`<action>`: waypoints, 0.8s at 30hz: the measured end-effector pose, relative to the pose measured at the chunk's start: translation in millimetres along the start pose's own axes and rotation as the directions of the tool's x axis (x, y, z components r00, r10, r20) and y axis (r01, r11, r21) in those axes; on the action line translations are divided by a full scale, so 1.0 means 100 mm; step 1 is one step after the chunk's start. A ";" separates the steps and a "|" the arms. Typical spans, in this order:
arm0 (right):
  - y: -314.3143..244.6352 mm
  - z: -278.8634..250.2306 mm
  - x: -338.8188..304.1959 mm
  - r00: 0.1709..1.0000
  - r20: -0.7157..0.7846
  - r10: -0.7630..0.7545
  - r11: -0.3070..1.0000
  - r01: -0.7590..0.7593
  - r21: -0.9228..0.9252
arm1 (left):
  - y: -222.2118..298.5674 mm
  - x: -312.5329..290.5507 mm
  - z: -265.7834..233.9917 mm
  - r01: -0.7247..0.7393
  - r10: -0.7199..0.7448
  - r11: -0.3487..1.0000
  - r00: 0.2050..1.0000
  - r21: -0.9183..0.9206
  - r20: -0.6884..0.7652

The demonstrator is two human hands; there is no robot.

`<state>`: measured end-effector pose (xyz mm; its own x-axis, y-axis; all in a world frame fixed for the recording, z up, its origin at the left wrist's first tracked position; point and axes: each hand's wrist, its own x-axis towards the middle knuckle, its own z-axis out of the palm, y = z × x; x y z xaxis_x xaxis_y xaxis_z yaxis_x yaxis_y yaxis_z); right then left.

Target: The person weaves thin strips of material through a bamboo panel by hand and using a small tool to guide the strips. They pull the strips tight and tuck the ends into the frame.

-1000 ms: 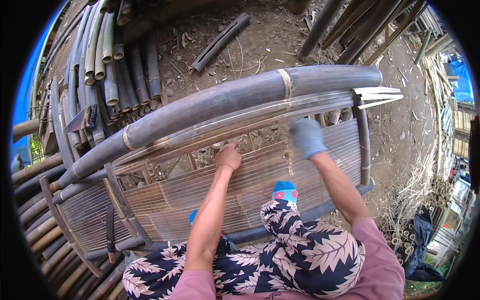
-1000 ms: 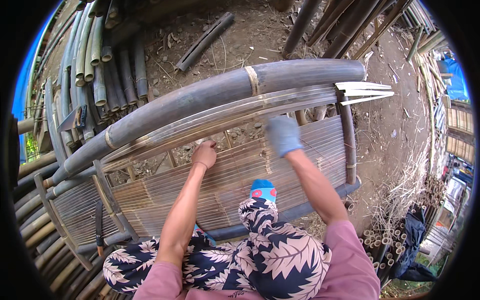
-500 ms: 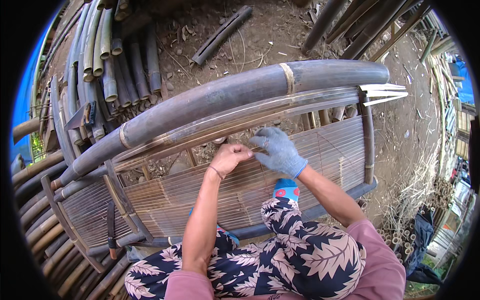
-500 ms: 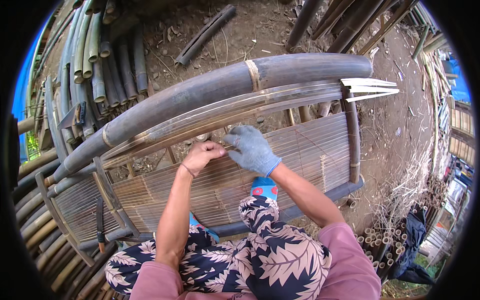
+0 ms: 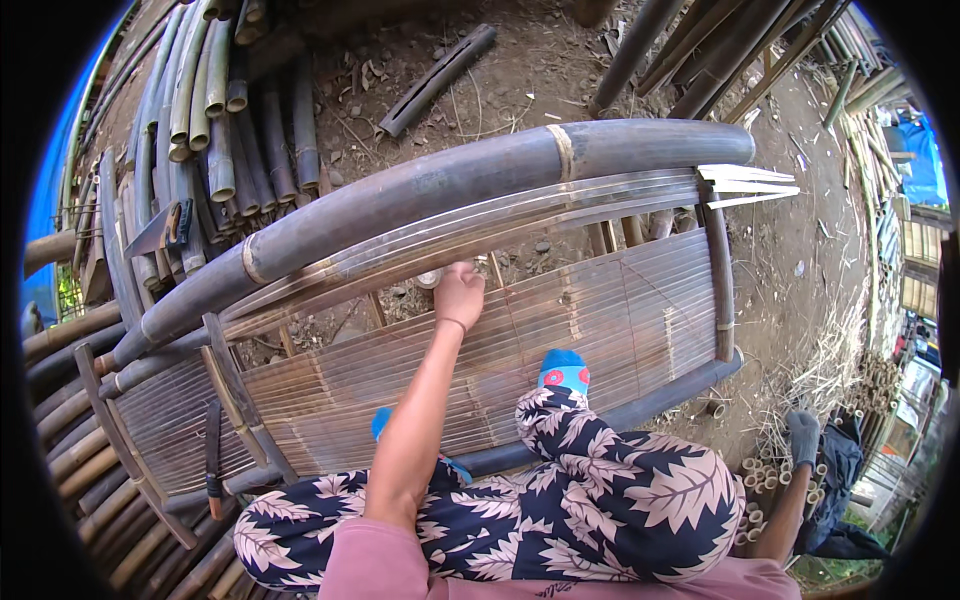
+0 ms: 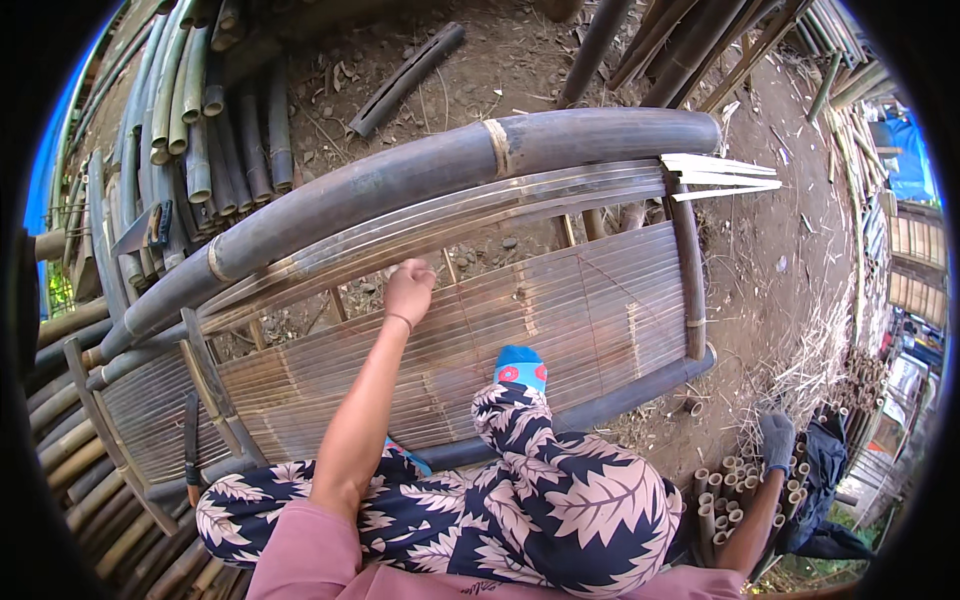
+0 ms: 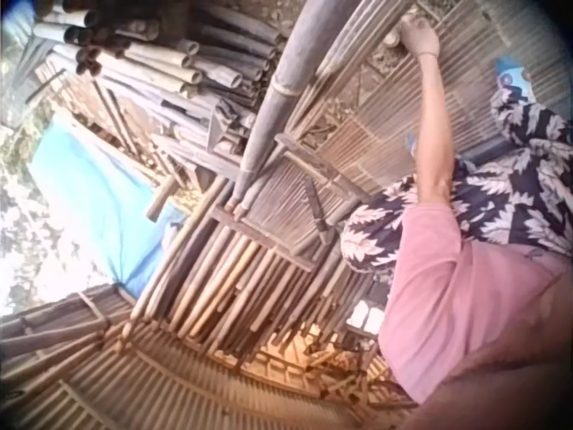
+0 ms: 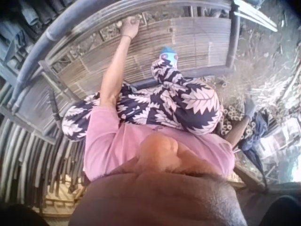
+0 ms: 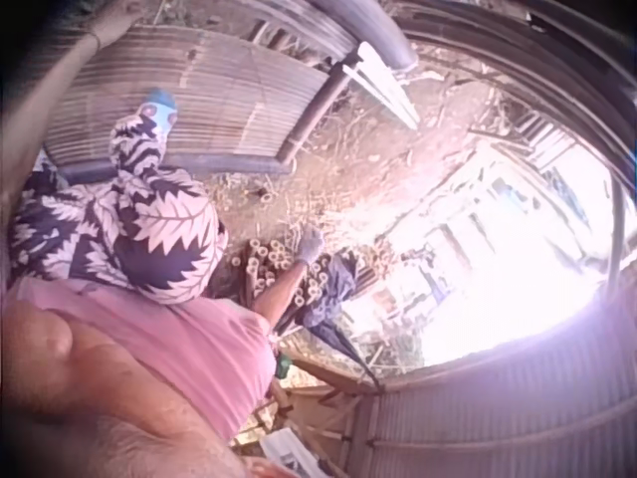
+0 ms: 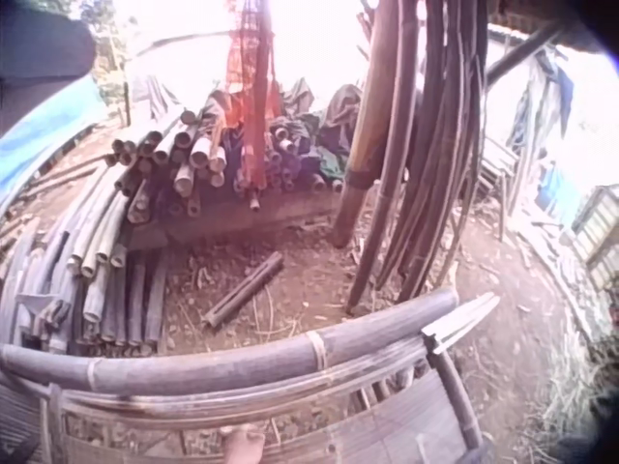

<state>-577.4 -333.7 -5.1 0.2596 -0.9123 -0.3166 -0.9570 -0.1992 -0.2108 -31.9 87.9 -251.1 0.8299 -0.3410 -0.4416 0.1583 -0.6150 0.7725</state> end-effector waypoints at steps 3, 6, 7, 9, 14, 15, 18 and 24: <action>0.27 -0.14 0.07 0.968 -0.245 -0.056 0.677 -0.144 -0.722 | 0.02 -0.11 0.12 -0.185 0.217 0.906 0.975 0.380 -0.041; -0.46 0.52 0.19 0.950 -0.260 -0.173 0.373 -0.181 -0.910 | 0.09 -0.22 0.18 -0.222 0.344 0.710 0.937 0.668 -0.055; -0.87 0.92 0.17 0.852 -0.239 -0.466 0.589 0.097 -0.803 | 0.10 -0.25 0.19 -0.175 0.204 0.738 0.978 0.651 0.031; -1.80 1.72 0.11 0.714 -0.057 -0.698 0.654 0.602 -0.458 | 0.08 -0.30 0.17 -0.124 0.034 0.765 0.988 0.631 0.153; -3.71 3.10 -0.49 0.475 0.208 -0.855 0.477 0.878 -0.043 | -0.03 -0.33 0.08 -0.258 0.183 0.818 0.964 0.515 0.192; -3.95 3.23 -0.59 0.386 0.090 -0.918 0.388 0.922 0.003 | -0.05 -0.32 0.07 -0.253 0.165 0.828 0.963 0.500 0.215; -4.41 3.38 -0.72 0.411 0.384 -0.826 0.361 0.911 -0.199 | -0.07 -0.28 0.08 -0.252 0.161 0.828 0.963 0.501 0.219; -4.54 2.83 -0.58 0.189 0.904 -0.383 0.795 0.567 0.218 | -0.07 -0.26 0.08 -0.186 0.067 0.853 0.966 0.488 0.251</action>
<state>-121.3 -89.3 -152.9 0.5325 0.2276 -0.8153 -0.5851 -0.5970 -0.5488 -58.2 95.7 -248.8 0.6775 -0.5493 -0.4891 -0.2810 -0.8079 0.5181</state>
